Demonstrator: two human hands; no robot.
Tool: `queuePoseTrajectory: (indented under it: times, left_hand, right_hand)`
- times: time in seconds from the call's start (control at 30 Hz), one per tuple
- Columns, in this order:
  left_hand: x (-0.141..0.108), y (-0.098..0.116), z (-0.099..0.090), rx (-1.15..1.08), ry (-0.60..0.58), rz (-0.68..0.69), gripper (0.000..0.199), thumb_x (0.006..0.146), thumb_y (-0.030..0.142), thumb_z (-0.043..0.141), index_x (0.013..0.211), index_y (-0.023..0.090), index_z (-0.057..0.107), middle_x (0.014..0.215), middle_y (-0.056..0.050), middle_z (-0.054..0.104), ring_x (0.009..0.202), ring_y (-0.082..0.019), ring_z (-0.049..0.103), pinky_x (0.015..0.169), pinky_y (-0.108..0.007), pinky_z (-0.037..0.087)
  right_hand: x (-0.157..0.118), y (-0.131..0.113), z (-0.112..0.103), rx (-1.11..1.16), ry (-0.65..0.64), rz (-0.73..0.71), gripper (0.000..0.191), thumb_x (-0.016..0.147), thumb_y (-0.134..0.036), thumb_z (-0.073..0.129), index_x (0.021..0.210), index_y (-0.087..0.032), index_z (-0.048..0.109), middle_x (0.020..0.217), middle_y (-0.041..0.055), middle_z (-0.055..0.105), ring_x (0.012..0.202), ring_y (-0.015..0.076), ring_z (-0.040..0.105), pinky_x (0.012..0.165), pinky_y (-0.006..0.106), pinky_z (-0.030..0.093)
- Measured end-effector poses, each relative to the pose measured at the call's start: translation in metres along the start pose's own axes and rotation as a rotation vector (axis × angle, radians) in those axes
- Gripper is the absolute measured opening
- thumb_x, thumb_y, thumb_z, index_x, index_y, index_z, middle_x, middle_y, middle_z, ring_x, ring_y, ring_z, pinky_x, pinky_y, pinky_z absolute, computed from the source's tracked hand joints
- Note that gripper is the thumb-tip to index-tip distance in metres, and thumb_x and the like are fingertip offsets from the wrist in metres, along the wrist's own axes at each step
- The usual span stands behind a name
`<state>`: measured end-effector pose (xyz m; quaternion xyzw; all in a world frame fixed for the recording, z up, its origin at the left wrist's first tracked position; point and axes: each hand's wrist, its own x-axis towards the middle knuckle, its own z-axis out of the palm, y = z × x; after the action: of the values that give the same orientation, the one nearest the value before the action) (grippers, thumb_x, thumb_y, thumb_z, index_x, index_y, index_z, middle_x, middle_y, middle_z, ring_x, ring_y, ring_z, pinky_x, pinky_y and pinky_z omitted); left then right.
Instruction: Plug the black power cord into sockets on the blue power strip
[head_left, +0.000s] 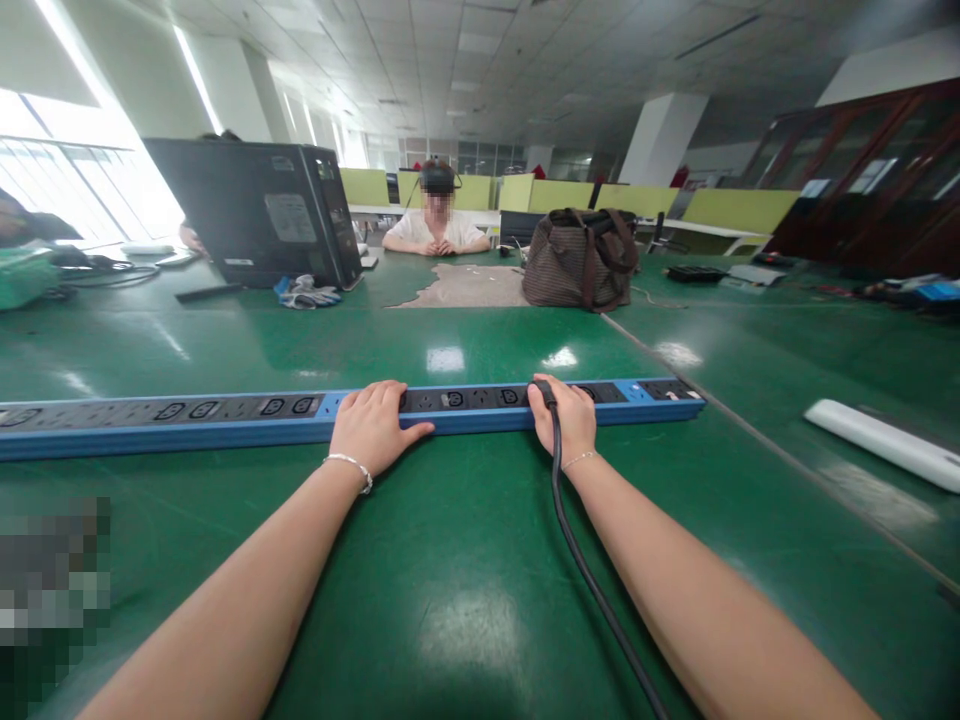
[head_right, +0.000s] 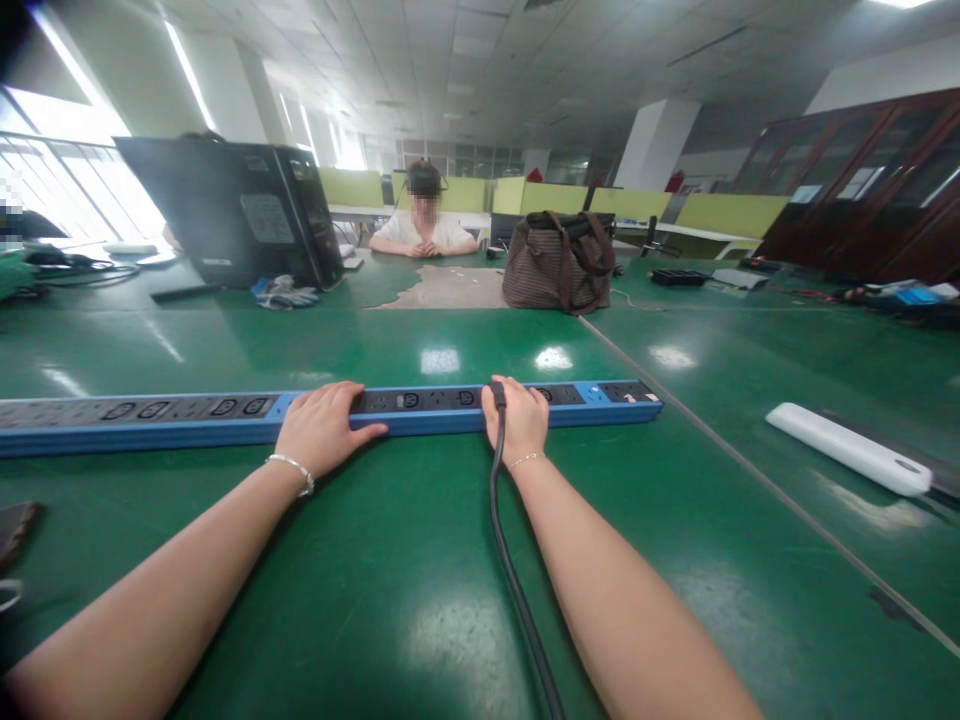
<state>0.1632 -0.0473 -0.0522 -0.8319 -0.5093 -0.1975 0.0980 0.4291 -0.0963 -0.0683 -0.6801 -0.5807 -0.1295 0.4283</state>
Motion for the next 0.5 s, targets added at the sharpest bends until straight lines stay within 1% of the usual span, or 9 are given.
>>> queuePoseTrajectory:
  times: [0.1, 0.2, 0.3, 0.4, 0.5]
  left_hand:
    - [0.000, 0.000, -0.001, 0.010, 0.005, 0.005, 0.065, 0.076, 0.062, 0.051, 0.120, 0.014, 0.050, 0.122, -0.013, 0.059, 0.116, -0.028, 0.051, 0.098, -0.041, 0.034]
    - [0.000, 0.000, -0.001, 0.015, -0.004, 0.003, 0.064, 0.076, 0.061, 0.052, 0.120, 0.014, 0.051, 0.123, -0.014, 0.059, 0.116, -0.028, 0.051, 0.098, -0.041, 0.034]
    - [0.000, 0.000, -0.002, 0.012, -0.016, -0.003, 0.063, 0.076, 0.061, 0.051, 0.120, 0.016, 0.050, 0.123, -0.013, 0.059, 0.117, -0.027, 0.050, 0.098, -0.041, 0.034]
    - [0.001, 0.000, -0.002, 0.006, -0.014, -0.002, 0.063, 0.076, 0.062, 0.050, 0.120, 0.016, 0.050, 0.123, -0.013, 0.058, 0.117, -0.028, 0.050, 0.098, -0.041, 0.034]
    - [0.001, 0.000, -0.002, -0.007, -0.016, 0.000, 0.064, 0.076, 0.062, 0.051, 0.121, 0.016, 0.050, 0.123, -0.014, 0.058, 0.117, -0.028, 0.050, 0.098, -0.042, 0.034]
  right_hand:
    - [0.003, -0.004, -0.002, 0.101, 0.030, 0.069, 0.036, 0.087, -0.041, 0.042, 0.101, -0.018, 0.066, 0.101, 0.0080, 0.071, 0.099, 0.0227, 0.063, 0.097, 0.040, 0.037]
    - [0.009, -0.010, -0.006, 0.301, 0.136, 0.200, 0.044, 0.088, -0.047, 0.036, 0.102, -0.018, 0.066, 0.099, 0.0082, 0.071, 0.094, 0.0208, 0.064, 0.089, 0.034, 0.045]
    - [0.018, -0.007, -0.014, 0.408, 0.173, 0.230, 0.047, 0.087, -0.050, 0.037, 0.097, -0.017, 0.068, 0.100, 0.0088, 0.071, 0.095, 0.0205, 0.064, 0.087, 0.032, 0.047]
    - [0.026, 0.015, -0.032, 0.408, 0.183, 0.241, 0.046, 0.086, -0.048, 0.038, 0.096, -0.015, 0.069, 0.101, 0.0095, 0.070, 0.097, 0.0209, 0.063, 0.088, 0.033, 0.047]
    - [0.032, 0.050, -0.055, 0.309, 0.189, 0.321, 0.045, 0.084, -0.046, 0.040, 0.096, -0.016, 0.070, 0.100, 0.0088, 0.071, 0.098, 0.0216, 0.062, 0.090, 0.034, 0.045]
